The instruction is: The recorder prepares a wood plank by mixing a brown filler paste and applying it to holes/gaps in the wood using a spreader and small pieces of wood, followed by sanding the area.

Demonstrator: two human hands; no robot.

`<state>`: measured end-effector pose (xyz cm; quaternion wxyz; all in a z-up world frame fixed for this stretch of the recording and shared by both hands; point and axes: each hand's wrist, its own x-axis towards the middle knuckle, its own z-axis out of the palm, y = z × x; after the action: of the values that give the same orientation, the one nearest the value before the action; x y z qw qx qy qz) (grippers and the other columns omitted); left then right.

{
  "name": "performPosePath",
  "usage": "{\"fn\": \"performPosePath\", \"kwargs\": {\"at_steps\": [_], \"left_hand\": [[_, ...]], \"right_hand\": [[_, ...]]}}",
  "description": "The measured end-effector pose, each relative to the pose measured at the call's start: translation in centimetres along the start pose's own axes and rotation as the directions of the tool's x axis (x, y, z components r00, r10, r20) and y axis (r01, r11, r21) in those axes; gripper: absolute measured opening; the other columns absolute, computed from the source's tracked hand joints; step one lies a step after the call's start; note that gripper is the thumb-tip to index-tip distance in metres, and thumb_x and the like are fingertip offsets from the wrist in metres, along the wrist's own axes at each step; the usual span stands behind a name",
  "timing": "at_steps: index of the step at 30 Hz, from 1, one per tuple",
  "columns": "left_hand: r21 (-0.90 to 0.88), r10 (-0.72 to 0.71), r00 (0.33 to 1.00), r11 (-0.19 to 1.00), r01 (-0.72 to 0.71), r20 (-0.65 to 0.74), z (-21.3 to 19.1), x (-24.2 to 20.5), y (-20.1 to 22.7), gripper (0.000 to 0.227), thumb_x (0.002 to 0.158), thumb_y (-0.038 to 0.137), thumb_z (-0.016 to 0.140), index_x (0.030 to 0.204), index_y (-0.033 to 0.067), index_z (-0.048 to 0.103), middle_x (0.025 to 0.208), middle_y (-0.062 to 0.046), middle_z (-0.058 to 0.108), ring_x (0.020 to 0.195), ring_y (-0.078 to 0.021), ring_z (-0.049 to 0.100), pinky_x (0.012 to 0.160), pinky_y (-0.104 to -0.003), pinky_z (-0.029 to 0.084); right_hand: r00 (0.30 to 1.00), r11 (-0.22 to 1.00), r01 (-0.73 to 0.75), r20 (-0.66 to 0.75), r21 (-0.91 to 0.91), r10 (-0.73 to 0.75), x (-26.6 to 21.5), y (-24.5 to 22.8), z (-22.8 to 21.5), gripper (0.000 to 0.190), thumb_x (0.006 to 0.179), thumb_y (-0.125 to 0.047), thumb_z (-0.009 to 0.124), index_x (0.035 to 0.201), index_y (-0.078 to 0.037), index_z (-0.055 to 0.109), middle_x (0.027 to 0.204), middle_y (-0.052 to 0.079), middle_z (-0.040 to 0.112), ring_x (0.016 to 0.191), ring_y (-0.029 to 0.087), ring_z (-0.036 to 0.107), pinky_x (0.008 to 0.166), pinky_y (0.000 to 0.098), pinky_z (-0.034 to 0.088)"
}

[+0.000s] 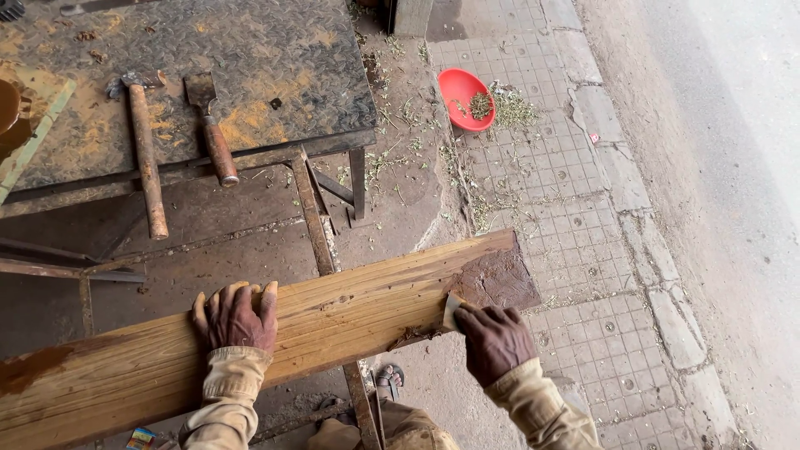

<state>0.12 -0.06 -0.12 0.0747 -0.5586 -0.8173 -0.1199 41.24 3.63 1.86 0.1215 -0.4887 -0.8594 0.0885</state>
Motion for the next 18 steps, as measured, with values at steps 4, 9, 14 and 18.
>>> {"fn": "performPosePath", "kwargs": {"at_steps": [4,9,14,18], "left_hand": [[-0.002,0.006,1.000,1.000,-0.006,-0.015,0.0,0.3,-0.1,0.049,0.102,0.056,0.051,0.098,0.0119,0.072,0.115,-0.006,0.069,0.120,-0.0282,0.059,0.125,-0.056,0.022],[-0.004,0.018,0.999,1.000,-0.018,-0.048,0.0,0.2,0.1,0.049,0.103,0.056,0.052,0.101,0.0111,0.072,0.118,-0.007,0.069,0.121,-0.0308,0.058,0.124,-0.056,0.023],[-0.040,-0.012,1.000,0.999,0.011,-0.011,-0.3,0.3,0.3,0.047,0.100,0.055,0.053,0.100,0.0115,0.072,0.113,-0.007,0.068,0.119,-0.0310,0.057,0.123,-0.056,0.021],[-0.039,-0.022,1.000,0.999,0.022,-0.001,-1.0,0.0,0.5,0.044,0.100,0.053,0.054,0.095,0.0131,0.071,0.110,-0.007,0.067,0.117,-0.0308,0.057,0.122,-0.056,0.021]], "right_hand": [[0.997,0.996,0.065,0.029,0.066,-0.067,-1.8,-0.3,0.3,0.033,0.089,-0.008,0.056,0.119,-0.010,0.068,0.119,0.010,0.075,0.089,0.021,0.070,0.085,0.0387,0.052],[0.937,0.901,-0.343,0.165,0.265,0.308,0.3,4.0,-3.1,0.034,0.098,-0.027,0.056,0.129,-0.029,0.070,0.099,0.002,0.079,0.067,0.018,0.071,0.065,0.0356,0.062],[0.877,0.887,-0.443,-0.141,0.126,0.458,1.3,8.8,-3.0,0.028,0.104,-0.026,0.054,0.127,-0.022,0.070,0.097,0.010,0.077,0.083,0.024,0.071,0.076,0.0390,0.060],[0.934,0.943,-0.334,-0.140,-0.010,0.329,-0.5,8.7,0.8,0.029,0.103,-0.018,0.052,0.126,-0.013,0.070,0.107,0.009,0.079,0.087,0.023,0.072,0.087,0.0390,0.057]]}}
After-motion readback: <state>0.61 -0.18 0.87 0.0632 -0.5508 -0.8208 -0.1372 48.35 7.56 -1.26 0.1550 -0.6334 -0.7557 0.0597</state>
